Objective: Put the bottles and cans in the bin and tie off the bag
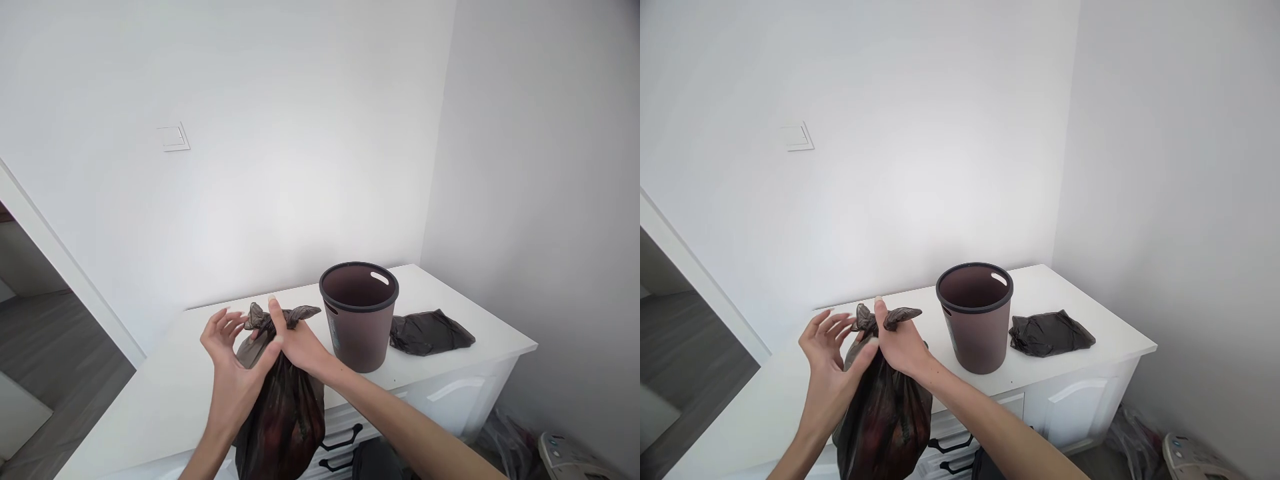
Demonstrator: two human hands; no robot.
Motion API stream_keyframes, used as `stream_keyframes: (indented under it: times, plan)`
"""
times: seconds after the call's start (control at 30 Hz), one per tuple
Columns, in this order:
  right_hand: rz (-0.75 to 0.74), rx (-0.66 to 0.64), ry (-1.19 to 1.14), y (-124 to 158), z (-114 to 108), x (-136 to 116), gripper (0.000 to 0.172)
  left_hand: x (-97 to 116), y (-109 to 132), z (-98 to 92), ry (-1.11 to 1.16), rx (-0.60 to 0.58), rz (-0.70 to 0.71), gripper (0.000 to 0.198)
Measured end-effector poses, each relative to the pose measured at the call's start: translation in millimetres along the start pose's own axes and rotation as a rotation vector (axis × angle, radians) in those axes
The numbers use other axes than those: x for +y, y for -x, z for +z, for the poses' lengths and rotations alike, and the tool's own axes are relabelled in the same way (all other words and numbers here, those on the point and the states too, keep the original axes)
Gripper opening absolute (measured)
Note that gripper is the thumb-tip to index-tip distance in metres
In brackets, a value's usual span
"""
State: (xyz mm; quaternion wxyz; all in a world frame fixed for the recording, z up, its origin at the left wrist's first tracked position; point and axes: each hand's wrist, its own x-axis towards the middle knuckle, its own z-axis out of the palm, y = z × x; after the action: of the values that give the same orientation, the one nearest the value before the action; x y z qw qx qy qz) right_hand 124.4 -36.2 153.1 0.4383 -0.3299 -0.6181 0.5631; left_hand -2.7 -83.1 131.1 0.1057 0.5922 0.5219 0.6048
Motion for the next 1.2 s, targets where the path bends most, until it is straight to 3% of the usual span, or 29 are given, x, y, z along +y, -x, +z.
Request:
stream_keyframes:
  times: [0.1, 0.23, 0.3, 0.4, 0.5, 0.6, 0.77, 0.9, 1.03, 1.2]
  plan:
    - [0.146, -0.034, 0.058, -1, -3, -2, 0.068, -9, 8, -0.4, 0.0, -0.008, -0.157, 0.103]
    - [0.173, -0.17, 0.039, -6, -11, -4, 0.071, -4, 2, -6.7, -0.017, -0.234, -0.411, 0.11]
    - [0.148, -0.178, 0.061, -7, -16, -9, 0.067, 2, -6, -8.0, -0.021, -0.366, -0.474, 0.094]
    - [0.122, -0.155, 0.179, -7, -26, -19, 0.058, 12, -16, -4.4, 0.003, -0.533, -0.454, 0.051]
    - [0.139, -0.193, 0.221, -6, -39, -29, 0.061, 16, -22, 2.0, 0.024, -0.586, -0.399, 0.02]
    - [0.13, -0.319, 0.157, -5, -54, -36, 0.063, 11, -24, 6.5, 0.066, -0.597, -0.39, 0.021]
    - [-0.158, -0.518, 0.279, -1, -79, -39, 0.056, -2, -28, 9.7, 0.181, -0.589, -0.481, 0.026]
    - [-0.26, -0.45, 0.456, 1, -92, -30, 0.039, 4, -36, 11.4, 0.201, -0.67, -0.377, 0.024]
    - [-0.336, -0.351, 0.518, 2, -94, -18, 0.021, 11, -46, 12.1, 0.049, -0.673, -0.208, 0.022]
    - [-0.557, -0.129, 0.725, 0, -87, 1, 0.038, 10, -51, 13.6, -0.09, -0.639, -0.079, 0.024]
